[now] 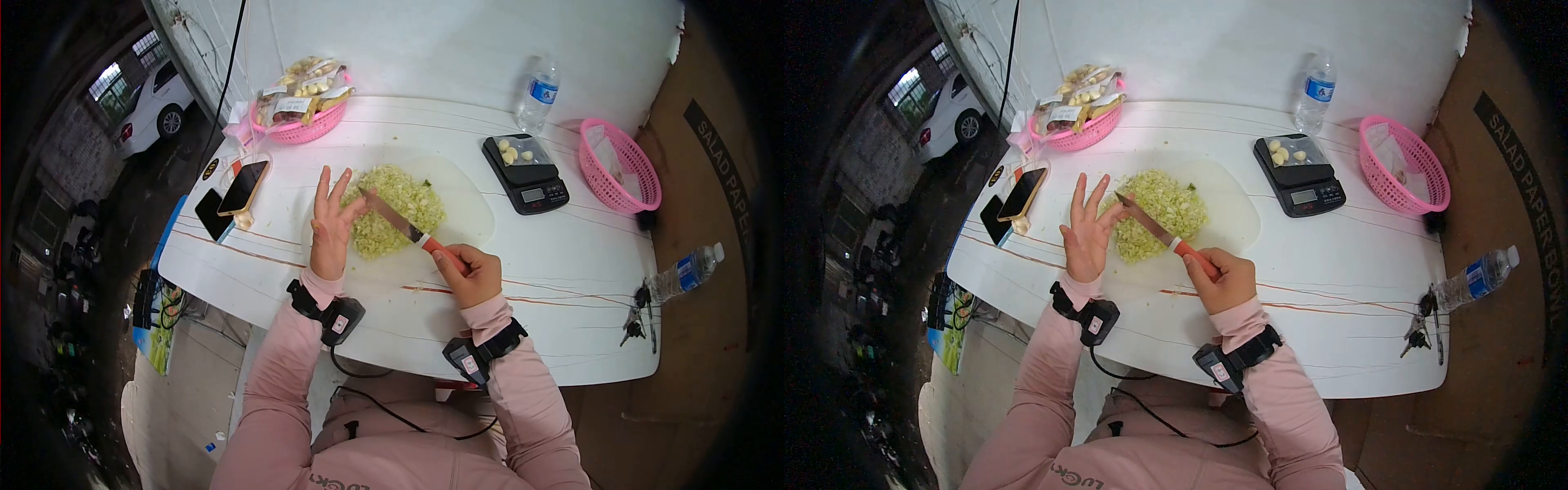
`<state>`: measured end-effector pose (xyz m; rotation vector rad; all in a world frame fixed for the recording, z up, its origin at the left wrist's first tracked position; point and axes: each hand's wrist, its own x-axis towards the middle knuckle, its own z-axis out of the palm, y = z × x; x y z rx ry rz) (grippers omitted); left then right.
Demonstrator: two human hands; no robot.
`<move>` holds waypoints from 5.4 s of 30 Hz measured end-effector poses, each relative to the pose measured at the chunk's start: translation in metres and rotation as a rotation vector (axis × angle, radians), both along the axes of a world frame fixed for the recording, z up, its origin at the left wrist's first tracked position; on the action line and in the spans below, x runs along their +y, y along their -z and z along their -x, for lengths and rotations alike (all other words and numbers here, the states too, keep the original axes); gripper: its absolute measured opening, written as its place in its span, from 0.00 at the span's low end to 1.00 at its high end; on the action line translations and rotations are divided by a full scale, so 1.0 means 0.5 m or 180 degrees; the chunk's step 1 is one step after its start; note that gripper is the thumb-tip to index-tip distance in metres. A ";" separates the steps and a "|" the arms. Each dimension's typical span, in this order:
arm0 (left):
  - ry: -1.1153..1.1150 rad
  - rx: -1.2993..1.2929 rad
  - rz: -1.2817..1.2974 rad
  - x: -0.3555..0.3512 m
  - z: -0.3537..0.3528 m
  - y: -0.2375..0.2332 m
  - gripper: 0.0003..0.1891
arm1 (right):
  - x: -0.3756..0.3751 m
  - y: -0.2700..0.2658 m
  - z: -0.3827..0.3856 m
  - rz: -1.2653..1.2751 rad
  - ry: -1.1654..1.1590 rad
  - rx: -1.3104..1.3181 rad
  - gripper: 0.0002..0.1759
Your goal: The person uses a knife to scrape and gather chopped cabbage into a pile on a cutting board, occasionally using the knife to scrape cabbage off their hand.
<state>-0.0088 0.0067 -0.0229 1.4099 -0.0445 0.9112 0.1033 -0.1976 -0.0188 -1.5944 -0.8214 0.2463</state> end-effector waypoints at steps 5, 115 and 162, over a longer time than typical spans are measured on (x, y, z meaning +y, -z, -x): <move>-0.0087 0.0109 -0.0114 -0.009 0.001 -0.008 0.55 | 0.001 0.013 -0.012 0.0288 0.0327 -0.0076 0.12; 0.0850 -0.0905 0.2335 0.010 0.025 -0.033 0.57 | -0.003 -0.008 0.000 -0.0186 -0.0006 0.0325 0.12; 0.0978 -0.0527 0.1728 -0.007 0.016 -0.035 0.60 | -0.005 -0.015 0.007 -0.0240 -0.0276 0.0084 0.12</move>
